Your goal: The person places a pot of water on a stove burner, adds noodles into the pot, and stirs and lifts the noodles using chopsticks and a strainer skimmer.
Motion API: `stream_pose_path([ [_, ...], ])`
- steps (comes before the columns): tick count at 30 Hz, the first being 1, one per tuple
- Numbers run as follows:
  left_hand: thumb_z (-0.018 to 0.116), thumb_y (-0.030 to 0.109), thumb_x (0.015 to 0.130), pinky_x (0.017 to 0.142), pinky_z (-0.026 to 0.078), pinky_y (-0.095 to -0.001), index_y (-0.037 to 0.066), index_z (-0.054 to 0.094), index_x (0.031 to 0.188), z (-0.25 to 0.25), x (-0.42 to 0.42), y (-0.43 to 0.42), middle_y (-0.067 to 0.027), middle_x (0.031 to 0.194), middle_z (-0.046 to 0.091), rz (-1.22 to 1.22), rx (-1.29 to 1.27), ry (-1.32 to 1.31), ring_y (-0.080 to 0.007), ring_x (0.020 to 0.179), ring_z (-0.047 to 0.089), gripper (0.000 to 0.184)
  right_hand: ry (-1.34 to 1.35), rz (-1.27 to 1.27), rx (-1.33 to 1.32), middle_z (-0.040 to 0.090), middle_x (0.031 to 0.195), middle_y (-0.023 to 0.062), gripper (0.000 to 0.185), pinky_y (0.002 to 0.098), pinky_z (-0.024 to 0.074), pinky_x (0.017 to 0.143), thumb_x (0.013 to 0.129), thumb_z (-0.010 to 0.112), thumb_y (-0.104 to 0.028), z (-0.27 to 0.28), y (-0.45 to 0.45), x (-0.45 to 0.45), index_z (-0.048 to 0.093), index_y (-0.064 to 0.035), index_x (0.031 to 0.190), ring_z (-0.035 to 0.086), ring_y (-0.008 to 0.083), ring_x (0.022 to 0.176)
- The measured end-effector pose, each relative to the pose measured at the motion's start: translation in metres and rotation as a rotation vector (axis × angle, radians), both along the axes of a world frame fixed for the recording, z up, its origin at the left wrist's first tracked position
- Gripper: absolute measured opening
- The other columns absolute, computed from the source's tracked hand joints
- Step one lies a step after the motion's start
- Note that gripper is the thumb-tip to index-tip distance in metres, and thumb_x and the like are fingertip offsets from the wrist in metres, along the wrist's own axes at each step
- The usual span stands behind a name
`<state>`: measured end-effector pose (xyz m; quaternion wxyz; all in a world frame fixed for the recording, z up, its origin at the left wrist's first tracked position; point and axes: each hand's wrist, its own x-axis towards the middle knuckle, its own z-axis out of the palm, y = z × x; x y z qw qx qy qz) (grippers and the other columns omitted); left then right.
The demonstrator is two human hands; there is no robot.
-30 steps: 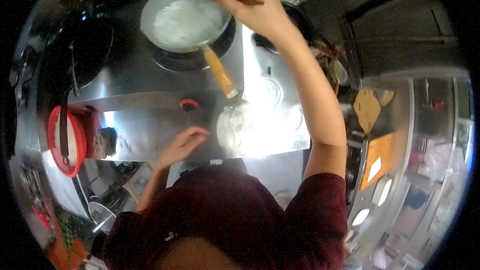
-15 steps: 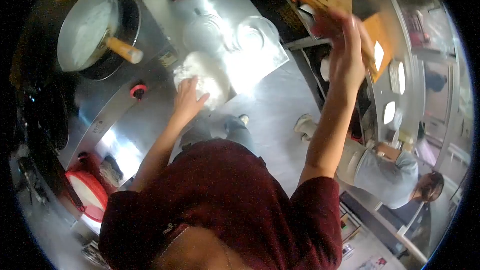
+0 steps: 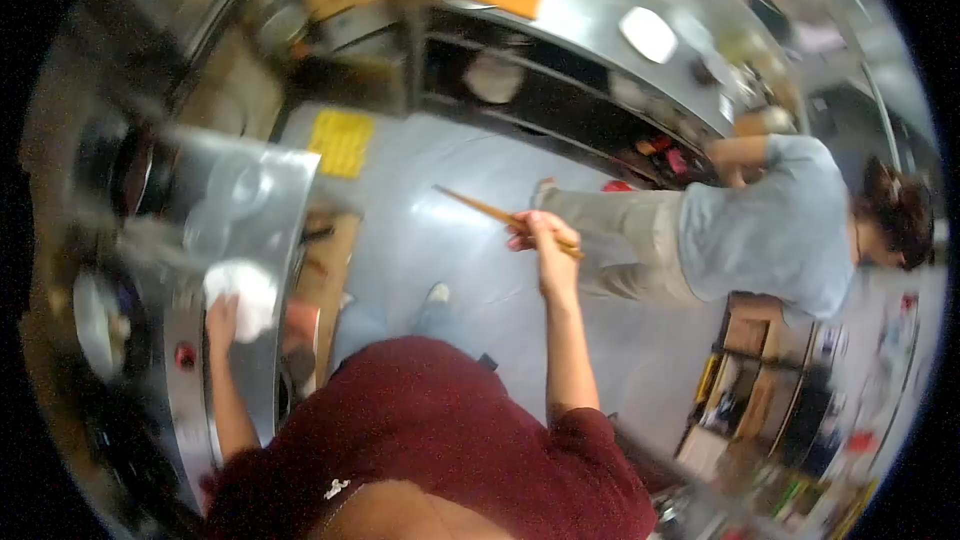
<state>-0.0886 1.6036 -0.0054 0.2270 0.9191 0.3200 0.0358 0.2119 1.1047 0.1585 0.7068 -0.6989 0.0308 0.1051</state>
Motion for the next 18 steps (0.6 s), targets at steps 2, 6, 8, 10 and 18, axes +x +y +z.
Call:
stream_pose_path([
  [2, 0.051, 0.03, 0.084, 0.078, 0.042, -0.0376, -0.009, 0.054, 0.102, 0.045, 0.025, -0.02, -0.0242, 0.09, 0.06, 0.118, -0.204, 0.098, -0.0334, 0.086, 0.057, 0.043, 0.037, -0.043, 0.014, 0.062, 0.073, 0.0121, 0.028, 0.0261, 0.0481, 0.056, 0.087, 0.051, -0.023, -0.007, -0.022, 0.007, 0.061, 0.0031, 0.087, 0.058, 0.0154, 0.059],
  [6, 0.051, 0.024, 0.083, 0.073, 0.041, -0.0349, -0.007, 0.057, 0.086, 0.056, 0.047, -0.033, -0.0183, 0.081, 0.06, 0.055, -0.363, -0.058, -0.0251, 0.076, 0.055, 0.032, 0.071, -0.109, -0.066, 0.062, 0.073, 0.0084, 0.027, 0.0242, 0.0474, 0.057, 0.086, 0.052, -0.024, -0.023, -0.033, 0.011, 0.062, 0.001, 0.087, 0.057, 0.0123, 0.059],
  [8, 0.053, 0.021, 0.081, 0.069, 0.041, -0.0309, -0.006, 0.058, 0.086, 0.051, 0.069, -0.039, -0.0098, 0.078, 0.059, 0.146, -0.454, -0.104, -0.0172, 0.074, 0.052, 0.028, 0.094, -0.177, -0.08, 0.062, 0.072, 0.0052, 0.028, 0.0222, 0.046, 0.057, 0.086, 0.053, -0.027, -0.028, -0.039, 0.004, 0.063, -0.001, 0.085, 0.055, 0.01, 0.059],
  [10, 0.053, 0.02, 0.081, 0.065, 0.041, -0.03, -0.005, 0.057, 0.082, 0.073, 0.127, -0.09, -0.0054, 0.076, 0.057, 0.223, -0.755, -0.206, -0.0141, 0.071, 0.05, 0.025, 0.105, -0.225, -0.144, 0.061, 0.072, 0.0046, 0.029, 0.0224, 0.0456, 0.055, 0.087, 0.051, -0.028, -0.038, -0.063, 0.002, 0.063, -0.0016, 0.084, 0.055, 0.0101, 0.06],
  [18, 0.048, 0.021, 0.086, 0.052, 0.034, -0.0284, -0.001, 0.048, 0.068, 0.055, 0.331, -0.256, -0.0021, 0.058, 0.046, -0.491, -0.572, -0.186, -0.0098, 0.057, 0.04, 0.029, -0.009, -0.509, -0.71, 0.049, 0.063, 0.0088, 0.038, 0.0293, 0.0406, 0.059, 0.088, 0.047, -0.031, -0.058, -0.172, -0.052, 0.06, 0.0008, 0.071, 0.05, 0.0164, 0.061],
])
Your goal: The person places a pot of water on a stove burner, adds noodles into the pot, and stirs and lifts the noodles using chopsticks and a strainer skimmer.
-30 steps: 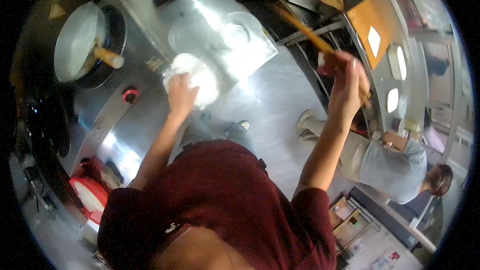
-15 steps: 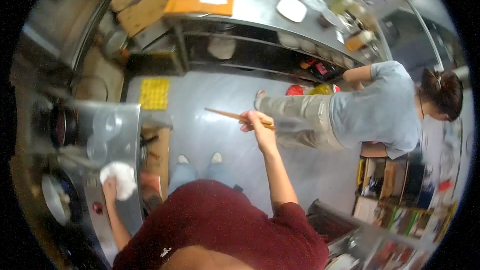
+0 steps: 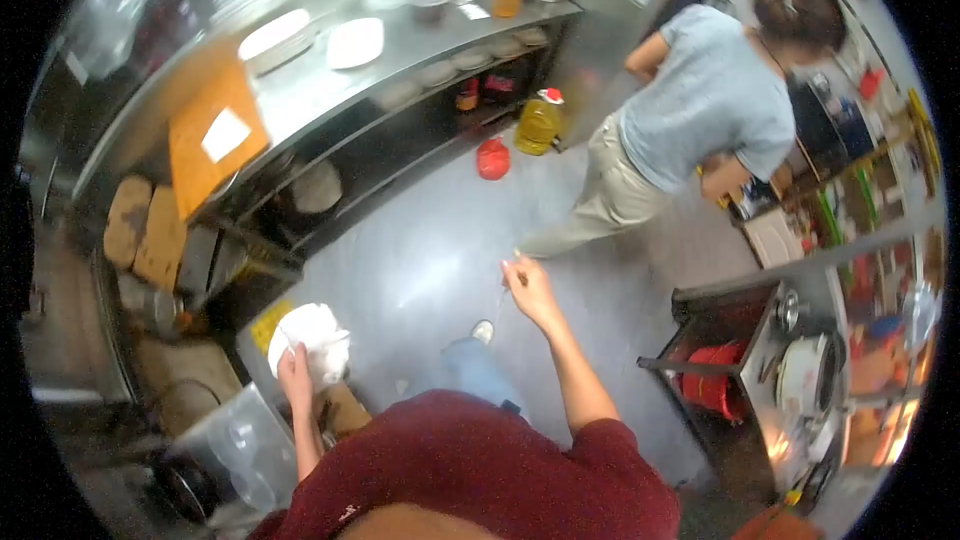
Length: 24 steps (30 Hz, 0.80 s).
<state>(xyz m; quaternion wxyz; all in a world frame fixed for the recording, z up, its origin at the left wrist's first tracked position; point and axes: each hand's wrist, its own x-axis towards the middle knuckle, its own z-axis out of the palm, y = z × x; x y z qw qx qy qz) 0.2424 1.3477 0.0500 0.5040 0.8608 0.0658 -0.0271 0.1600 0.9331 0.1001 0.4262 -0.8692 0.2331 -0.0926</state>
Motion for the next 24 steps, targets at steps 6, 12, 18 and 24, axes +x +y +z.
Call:
stream_pose_path([
  [6, 0.05, 0.024, 0.083, 0.053, 0.038, -0.027, -0.001, 0.052, 0.07, 0.018, 0.072, -0.215, -0.0032, 0.06, 0.051, -0.343, -0.159, 0.118, -0.0109, 0.056, 0.046, 0.028, 0.009, -0.469, 0.107, 0.043, 0.056, 0.0055, 0.028, 0.0273, 0.0344, 0.051, 0.086, 0.052, -0.024, -0.014, -0.133, -0.091, 0.054, 0.0011, 0.073, 0.038, 0.0152, 0.053],
  [12, 0.05, 0.024, 0.083, 0.055, 0.042, -0.0254, 0.002, 0.058, 0.08, 0.015, 0.063, -0.451, -0.0027, 0.067, 0.057, -0.632, -0.371, 0.346, -0.0112, 0.061, 0.053, 0.024, -0.092, -0.769, 0.209, 0.05, 0.062, -0.0018, 0.023, 0.0211, 0.0329, 0.046, 0.085, 0.055, -0.022, -0.02, -0.241, -0.175, 0.059, 0.0001, 0.08, 0.039, 0.0045, 0.052],
  [18, 0.052, 0.024, 0.082, 0.049, 0.041, -0.0254, 0.002, 0.057, 0.077, 0.054, 0.032, -0.658, -0.0033, 0.064, 0.055, -0.738, -0.507, 0.747, -0.012, 0.054, 0.052, 0.023, -0.114, -0.737, 0.478, 0.053, 0.063, -0.002, 0.026, 0.0203, 0.0331, 0.045, 0.083, 0.058, -0.026, -0.025, -0.34, -0.137, 0.06, -0.0019, 0.092, 0.043, 0.0044, 0.051],
  [24, 0.051, 0.024, 0.084, 0.061, 0.046, -0.0278, -0.004, 0.056, 0.094, 0.037, 0.019, -0.826, -0.0075, 0.079, 0.059, -0.916, -0.6, 0.794, -0.0145, 0.069, 0.057, 0.03, -0.185, -0.662, 0.792, 0.047, 0.058, -0.0034, 0.024, 0.0205, 0.0342, 0.043, 0.084, 0.057, -0.025, -0.05, -0.478, -0.088, 0.054, -0.0034, 0.094, 0.038, 0.0052, 0.044],
])
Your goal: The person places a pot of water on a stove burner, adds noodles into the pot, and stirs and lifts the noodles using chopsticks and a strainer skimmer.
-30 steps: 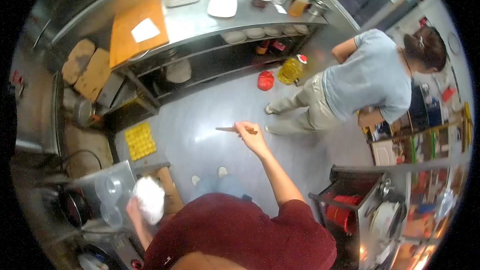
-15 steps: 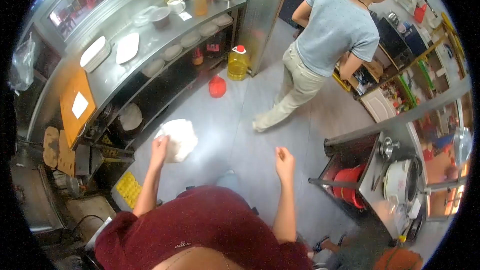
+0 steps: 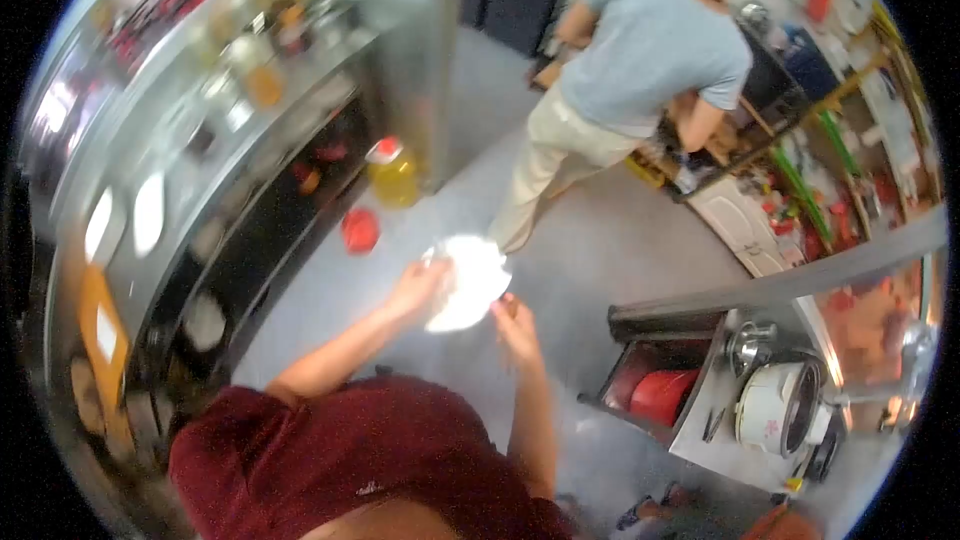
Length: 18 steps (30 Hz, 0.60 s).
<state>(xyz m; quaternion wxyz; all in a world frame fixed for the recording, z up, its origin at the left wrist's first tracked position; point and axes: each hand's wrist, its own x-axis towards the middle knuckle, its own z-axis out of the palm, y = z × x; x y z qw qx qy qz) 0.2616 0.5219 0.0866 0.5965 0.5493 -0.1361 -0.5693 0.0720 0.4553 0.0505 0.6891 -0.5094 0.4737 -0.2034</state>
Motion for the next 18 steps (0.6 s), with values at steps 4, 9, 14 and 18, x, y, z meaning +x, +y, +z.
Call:
stream_pose_path([
  [4, 0.049, 0.021, 0.086, 0.065, 0.047, -0.028, -0.007, 0.055, 0.098, 0.009, 0.009, -0.114, -0.0098, 0.084, 0.06, -0.092, -0.003, 0.005, -0.0156, 0.073, 0.058, 0.032, 0.006, 0.044, 0.032, 0.038, 0.053, -0.0055, 0.022, 0.0213, 0.0336, 0.041, 0.084, 0.056, -0.025, 0.001, -0.113, 0.018, 0.051, -0.005, 0.089, 0.034, 0.0053, 0.039],
  [9, 0.049, 0.022, 0.086, 0.068, 0.046, -0.0273, -0.009, 0.054, 0.1, 0.065, 0.018, -0.238, -0.0112, 0.087, 0.06, -0.21, 0.055, -0.116, -0.0155, 0.077, 0.058, 0.034, -0.084, -0.08, 0.049, 0.037, 0.051, -0.0052, 0.025, 0.0222, 0.0332, 0.041, 0.083, 0.057, -0.029, 0.026, -0.23, 0.028, 0.05, -0.0051, 0.088, 0.032, 0.0051, 0.038],
  [14, 0.051, 0.023, 0.084, 0.07, 0.047, -0.028, -0.01, 0.053, 0.1, 0.048, 0.044, -0.375, -0.0109, 0.087, 0.06, -0.174, 0.048, -0.191, -0.0158, 0.079, 0.058, 0.037, -0.182, -0.072, 0.046, 0.037, 0.051, -0.0051, 0.025, 0.0216, 0.0321, 0.04, 0.083, 0.058, -0.029, 0.021, -0.366, 0.043, 0.05, -0.0058, 0.09, 0.031, 0.0041, 0.038],
  [18, 0.053, 0.026, 0.083, 0.067, 0.045, -0.0288, -0.006, 0.056, 0.096, 0.004, 0.078, -0.452, -0.0079, 0.08, 0.06, 0.047, 0.039, -0.154, -0.0154, 0.073, 0.056, 0.036, -0.152, -0.059, 0.099, 0.052, 0.062, 0.0004, 0.031, 0.0213, 0.0315, 0.037, 0.085, 0.055, -0.033, 0.023, -0.476, 0.082, 0.051, -0.0037, 0.095, 0.031, 0.0038, 0.037],
])
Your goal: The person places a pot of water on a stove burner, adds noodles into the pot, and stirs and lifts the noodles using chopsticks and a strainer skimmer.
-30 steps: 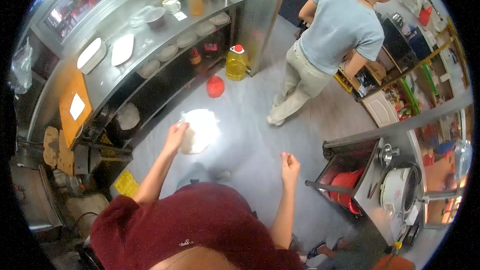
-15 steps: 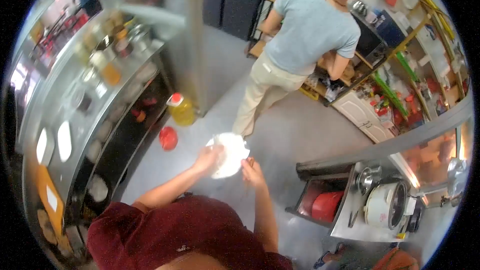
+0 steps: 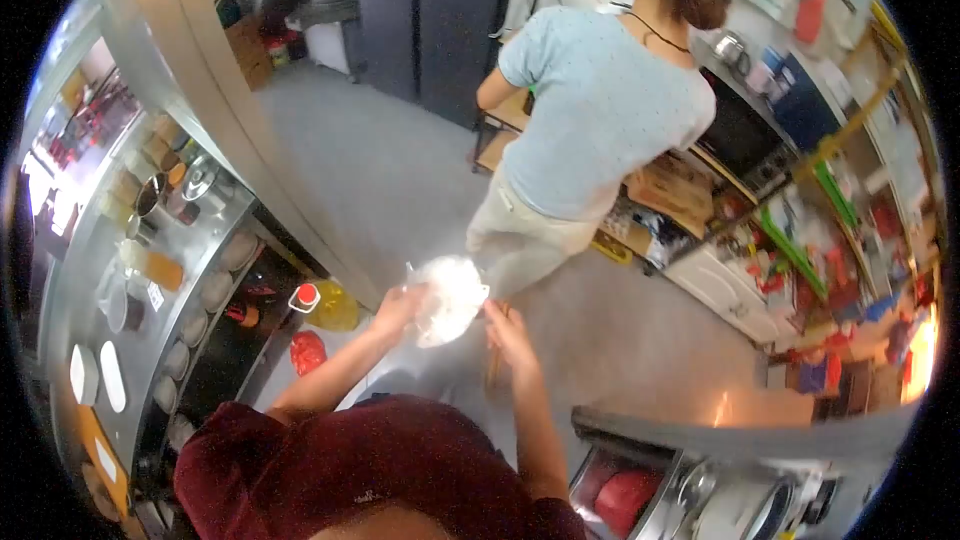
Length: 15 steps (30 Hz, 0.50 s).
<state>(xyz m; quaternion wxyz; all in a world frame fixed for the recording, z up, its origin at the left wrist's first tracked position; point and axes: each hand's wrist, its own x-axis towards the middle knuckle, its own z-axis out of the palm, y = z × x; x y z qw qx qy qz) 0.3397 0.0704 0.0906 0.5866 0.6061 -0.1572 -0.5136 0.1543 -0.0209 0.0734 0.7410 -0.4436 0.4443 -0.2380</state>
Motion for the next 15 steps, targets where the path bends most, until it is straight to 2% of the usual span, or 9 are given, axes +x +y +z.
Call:
stream_pose_path([
  [2, 0.054, 0.027, 0.082, 0.064, 0.044, -0.0286, -0.005, 0.057, 0.094, 0.004, 0.027, -0.027, -0.0068, 0.077, 0.059, 0.106, -0.006, -0.023, -0.0145, 0.069, 0.054, 0.034, 0.052, 0.08, -0.006, 0.059, 0.07, 0.0051, 0.034, 0.0211, 0.0315, 0.036, 0.085, 0.053, -0.034, -0.005, -0.057, 0.032, 0.052, -0.0015, 0.096, 0.032, 0.0044, 0.036],
  [5, 0.056, 0.027, 0.08, 0.06, 0.041, -0.0276, -0.004, 0.059, 0.089, 0.01, 0.069, -0.065, -0.0056, 0.074, 0.057, 0.238, -0.03, -0.006, -0.0131, 0.065, 0.05, 0.032, 0.157, 0.118, -0.191, 0.058, 0.067, 0.0049, 0.032, 0.0206, 0.0313, 0.036, 0.086, 0.052, -0.034, 0.0, -0.137, 0.113, 0.055, -0.0022, 0.092, 0.033, 0.0046, 0.037],
  [8, 0.057, 0.025, 0.078, 0.056, 0.038, -0.0256, -0.003, 0.06, 0.085, 0.019, 0.116, -0.094, -0.0035, 0.069, 0.054, 0.379, 0.081, -0.036, -0.0112, 0.062, 0.048, 0.029, 0.1, 0.135, -0.288, 0.055, 0.063, 0.0025, 0.029, 0.0202, 0.031, 0.037, 0.086, 0.05, -0.032, 0.014, -0.2, 0.211, 0.058, -0.005, 0.085, 0.04, 0.0054, 0.044],
  [11, 0.057, 0.025, 0.078, 0.053, 0.035, -0.025, -0.002, 0.059, 0.084, -0.005, 0.175, -0.128, -0.0017, 0.065, 0.051, 0.456, 0.116, -0.064, -0.0095, 0.059, 0.045, 0.028, 0.079, 0.213, -0.398, 0.051, 0.058, -0.0007, 0.026, 0.0231, 0.0334, 0.039, 0.084, 0.051, -0.03, 0.019, -0.265, 0.328, 0.059, -0.0055, 0.081, 0.045, 0.0081, 0.049],
  [13, 0.058, 0.025, 0.079, 0.047, 0.031, -0.0244, 0.002, 0.056, 0.074, -0.019, 0.211, -0.151, 0.0008, 0.06, 0.047, 0.533, 0.111, -0.071, -0.008, 0.053, 0.041, 0.023, 0.07, 0.26, -0.772, 0.051, 0.058, 0.0017, 0.028, 0.027, 0.0373, 0.043, 0.081, 0.054, -0.031, -0.009, -0.316, 0.424, 0.058, -0.0034, 0.078, 0.048, 0.0095, 0.054],
  [15, 0.059, 0.024, 0.079, 0.045, 0.03, -0.024, 0.005, 0.053, 0.069, -0.04, 0.256, -0.165, 0.0015, 0.059, 0.046, 0.586, 0.071, -0.008, -0.0077, 0.051, 0.04, 0.022, 0.257, 0.549, -0.863, 0.057, 0.064, 0.0084, 0.026, 0.035, 0.0416, 0.05, 0.079, 0.054, -0.027, 0.064, -0.325, 0.493, 0.057, -0.0015, 0.077, 0.056, 0.0174, 0.061],
])
